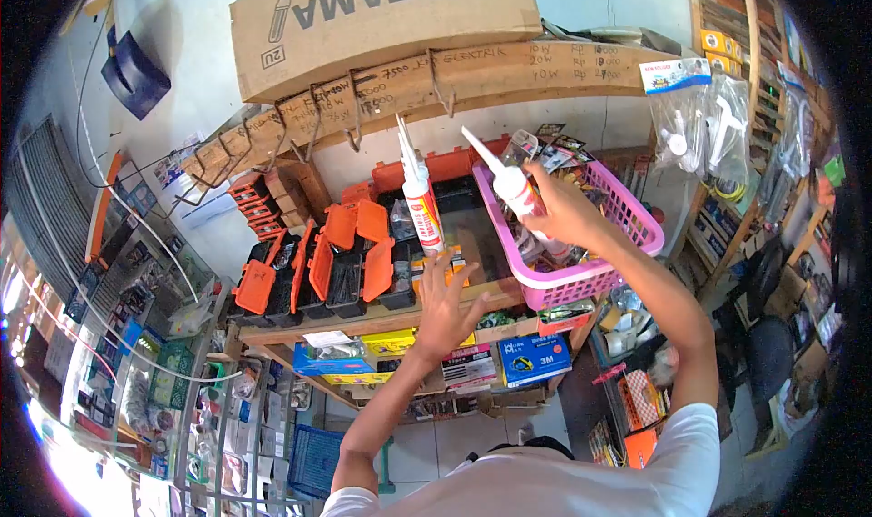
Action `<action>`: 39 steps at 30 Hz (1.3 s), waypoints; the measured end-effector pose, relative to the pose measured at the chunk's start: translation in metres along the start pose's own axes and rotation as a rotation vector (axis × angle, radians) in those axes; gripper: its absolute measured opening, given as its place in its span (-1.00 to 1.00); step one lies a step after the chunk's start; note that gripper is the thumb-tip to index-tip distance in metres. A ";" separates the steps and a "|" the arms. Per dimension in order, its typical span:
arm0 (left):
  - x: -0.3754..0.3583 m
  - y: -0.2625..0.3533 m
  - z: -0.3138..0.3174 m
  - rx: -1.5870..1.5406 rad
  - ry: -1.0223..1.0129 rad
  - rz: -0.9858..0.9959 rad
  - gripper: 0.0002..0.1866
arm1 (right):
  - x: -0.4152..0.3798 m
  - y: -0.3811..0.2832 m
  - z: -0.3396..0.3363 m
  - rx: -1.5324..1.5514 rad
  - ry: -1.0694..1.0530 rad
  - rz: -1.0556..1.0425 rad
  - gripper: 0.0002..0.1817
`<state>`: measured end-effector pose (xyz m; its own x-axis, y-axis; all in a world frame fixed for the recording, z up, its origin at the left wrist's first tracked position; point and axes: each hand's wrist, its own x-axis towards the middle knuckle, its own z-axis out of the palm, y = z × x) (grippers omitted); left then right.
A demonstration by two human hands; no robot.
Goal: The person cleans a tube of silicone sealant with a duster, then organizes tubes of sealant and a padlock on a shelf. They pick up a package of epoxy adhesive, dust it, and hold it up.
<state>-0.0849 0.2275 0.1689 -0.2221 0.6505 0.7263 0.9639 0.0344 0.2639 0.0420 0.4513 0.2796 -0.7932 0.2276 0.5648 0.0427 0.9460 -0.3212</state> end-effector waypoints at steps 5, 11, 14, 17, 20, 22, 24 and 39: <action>0.006 0.020 -0.011 -0.189 -0.033 0.020 -0.49 | -0.030 -0.038 -0.021 -0.009 0.068 -0.070 -0.33; 0.017 0.063 -0.029 -0.440 -0.057 0.046 -0.26 | -0.054 -0.078 -0.052 -0.051 0.278 -0.390 -0.33; 0.023 0.090 -0.033 -0.639 -0.070 0.013 -0.27 | -0.070 -0.110 -0.071 -0.017 0.262 -0.357 -0.26; 0.000 0.080 -0.010 -0.928 -0.299 -0.018 -0.49 | -0.102 -0.122 -0.063 0.122 0.150 -0.230 -0.21; -0.018 0.091 -0.001 -1.107 -0.431 0.028 -0.59 | -0.130 -0.114 -0.053 0.127 0.200 -0.232 -0.15; -0.038 0.085 0.010 -1.214 -0.577 0.024 -0.57 | -0.158 -0.105 -0.054 0.160 0.250 -0.157 -0.15; -0.055 0.090 0.019 -1.605 -0.839 -0.164 -0.44 | -0.193 -0.082 -0.046 0.244 0.387 -0.064 -0.17; -0.112 0.105 0.068 -2.054 -0.939 -0.802 -0.21 | -0.460 0.148 0.243 1.174 0.668 1.780 -0.40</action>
<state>0.0513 0.2095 0.0721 0.3350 0.9422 0.0014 -0.6835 0.2419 0.6887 0.2652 0.4305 -0.2125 -0.0954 0.6937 -0.7139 -0.2088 -0.7152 -0.6670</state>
